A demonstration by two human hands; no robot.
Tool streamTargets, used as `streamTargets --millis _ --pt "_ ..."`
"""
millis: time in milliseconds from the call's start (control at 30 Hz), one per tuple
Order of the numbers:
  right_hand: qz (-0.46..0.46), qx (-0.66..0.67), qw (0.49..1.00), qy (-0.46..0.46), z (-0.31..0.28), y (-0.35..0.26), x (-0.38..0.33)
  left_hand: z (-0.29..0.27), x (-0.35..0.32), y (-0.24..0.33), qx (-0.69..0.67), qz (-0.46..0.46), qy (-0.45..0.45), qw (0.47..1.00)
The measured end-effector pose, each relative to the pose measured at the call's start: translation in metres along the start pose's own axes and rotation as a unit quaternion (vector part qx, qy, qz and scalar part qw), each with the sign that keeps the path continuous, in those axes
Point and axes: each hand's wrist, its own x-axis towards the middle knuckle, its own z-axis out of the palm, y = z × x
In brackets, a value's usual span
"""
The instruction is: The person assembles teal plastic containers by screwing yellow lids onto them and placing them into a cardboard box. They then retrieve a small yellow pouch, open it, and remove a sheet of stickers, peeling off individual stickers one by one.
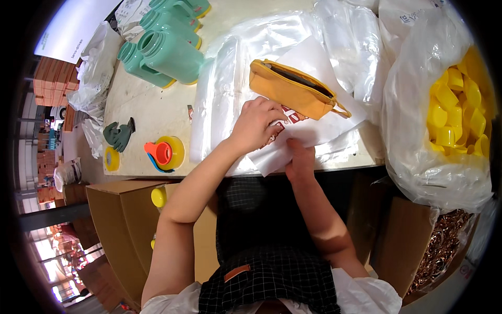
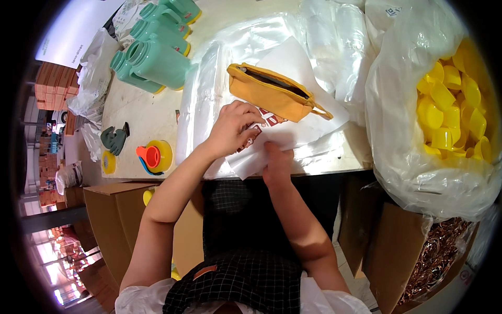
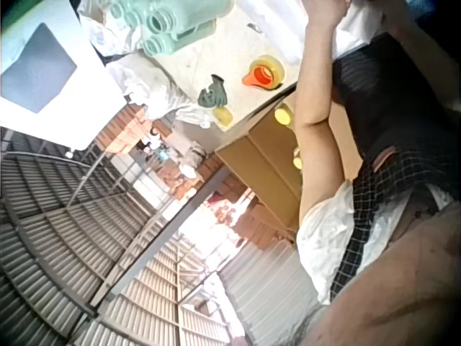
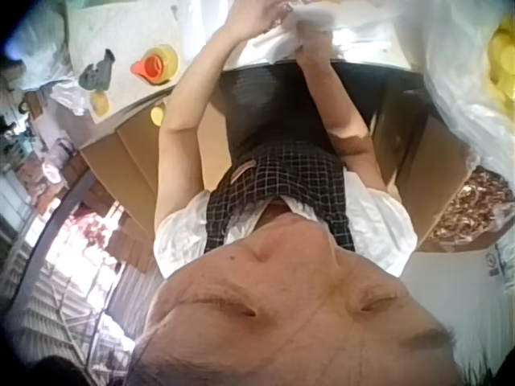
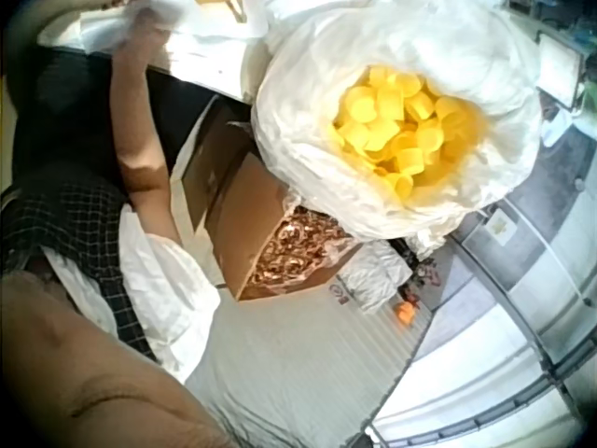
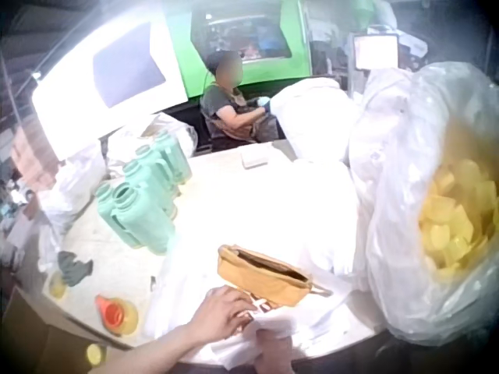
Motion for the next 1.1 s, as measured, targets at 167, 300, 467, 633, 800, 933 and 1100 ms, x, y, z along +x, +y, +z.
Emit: streamTargets --millis 167,300,467,633,800,933,1100 --pt "0.033 0.012 0.999 0.006 0.005 -0.006 0.001 -0.006 0.011 0.001 0.007 0.012 -0.022 1.0" --pt "0.046 0.059 0.997 0.001 0.008 -0.009 -0.001 -0.004 0.01 0.002 0.012 0.012 -0.012 1.0" --pt "0.05 0.08 0.995 0.017 0.006 -0.006 0.003 -0.002 0.01 0.001 0.009 0.033 0.009 0.999" --pt "0.063 0.082 0.995 0.011 0.012 -0.015 -0.003 -0.003 0.004 0.003 0.026 0.037 0.015 0.999" --pt "0.107 0.034 0.992 0.062 0.002 -0.017 -0.009 -0.01 -0.026 0.018 0.076 0.077 0.079 0.991" --pt "0.078 -0.049 0.996 -0.013 -0.027 -0.037 -0.054 -0.028 -0.104 0.051 0.105 0.07 0.131 0.983" --pt "-0.16 -0.271 0.949 -0.025 -0.071 -0.049 -0.094 -0.048 -0.179 0.094 0.023 -0.027 0.27 0.962"
